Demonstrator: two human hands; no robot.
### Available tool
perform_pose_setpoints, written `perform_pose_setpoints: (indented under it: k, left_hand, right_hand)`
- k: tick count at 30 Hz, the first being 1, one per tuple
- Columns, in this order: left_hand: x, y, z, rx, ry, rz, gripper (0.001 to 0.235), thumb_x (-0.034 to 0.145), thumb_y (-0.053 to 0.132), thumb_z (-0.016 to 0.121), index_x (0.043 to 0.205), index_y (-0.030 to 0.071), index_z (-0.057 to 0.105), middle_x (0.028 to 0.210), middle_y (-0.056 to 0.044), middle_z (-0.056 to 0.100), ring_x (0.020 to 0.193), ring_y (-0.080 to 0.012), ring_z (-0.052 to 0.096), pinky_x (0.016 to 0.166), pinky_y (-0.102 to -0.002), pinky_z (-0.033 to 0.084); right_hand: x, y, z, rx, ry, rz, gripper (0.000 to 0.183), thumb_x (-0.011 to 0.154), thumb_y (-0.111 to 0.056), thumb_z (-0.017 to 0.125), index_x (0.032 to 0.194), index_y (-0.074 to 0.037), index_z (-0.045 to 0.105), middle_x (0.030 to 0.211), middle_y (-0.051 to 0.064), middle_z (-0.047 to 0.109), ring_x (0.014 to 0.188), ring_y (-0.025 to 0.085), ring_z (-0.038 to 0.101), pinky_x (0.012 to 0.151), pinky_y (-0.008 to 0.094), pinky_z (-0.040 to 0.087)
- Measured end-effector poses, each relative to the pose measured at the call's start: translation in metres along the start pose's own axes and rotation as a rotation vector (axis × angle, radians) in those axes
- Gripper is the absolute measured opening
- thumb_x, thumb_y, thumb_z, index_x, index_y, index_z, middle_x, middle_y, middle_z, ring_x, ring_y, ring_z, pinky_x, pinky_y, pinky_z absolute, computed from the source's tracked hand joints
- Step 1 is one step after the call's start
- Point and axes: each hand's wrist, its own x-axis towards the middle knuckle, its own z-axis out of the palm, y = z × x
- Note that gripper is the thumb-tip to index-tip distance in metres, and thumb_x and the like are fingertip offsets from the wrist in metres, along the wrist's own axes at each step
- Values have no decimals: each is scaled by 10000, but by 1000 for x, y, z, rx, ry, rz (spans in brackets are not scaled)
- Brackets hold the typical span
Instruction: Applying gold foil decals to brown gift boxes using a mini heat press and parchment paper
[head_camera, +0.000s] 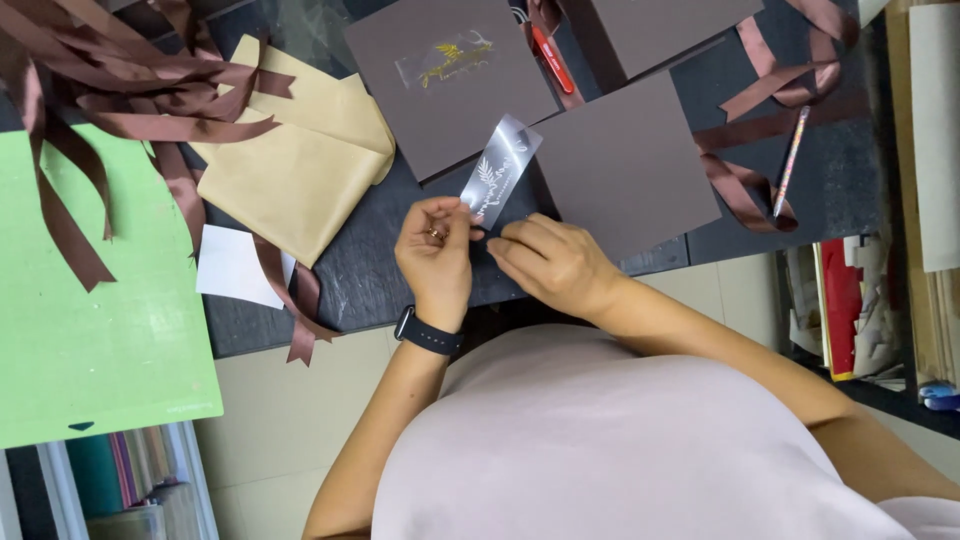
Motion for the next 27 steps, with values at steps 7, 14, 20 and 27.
perform_pose_setpoints:
  k: [7, 14, 20, 27]
  left_hand:
    - [-3, 7, 16, 20, -19, 51, 129, 911, -79, 667, 999, 14, 681, 766, -90, 706, 664, -123, 729, 589, -221, 636]
    - [-7, 21, 26, -51, -88, 97, 116, 919, -79, 668, 1015, -16, 672, 790, -120, 712, 705, -145, 743, 655, -251, 648]
    - [-10, 44, 32, -127, -204, 181, 166, 947, -23, 692, 1109, -47, 659, 983, -127, 632, 879, -196, 733, 731, -298, 673]
    - [33, 7, 19, -20, -489, 128, 764, 873, -197, 423, 1574, 105, 398, 1547, -132, 360, 1427, -378, 444, 1098, -488, 510]
  right_hand:
    - [7, 5, 5, -117, 118, 65, 63, 946, -82, 749, 883, -77, 751, 793, 28, 683, 648, 177, 663, 548, 238, 574]
    - [7, 8, -8, -145, 235, 45, 111, 898, 10, 788, 805, -36, 749, 764, 83, 708, 575, 189, 651, 504, 243, 563]
    - [-3, 17, -20, -137, 280, 35, 118, 913, -3, 792, 805, -45, 768, 836, 83, 746, 603, 198, 674, 533, 269, 571]
    - [0, 7, -53, -47, 326, 33, 89, 839, 98, 831, 819, 27, 781, 825, 164, 760, 572, 267, 667, 503, 338, 564]
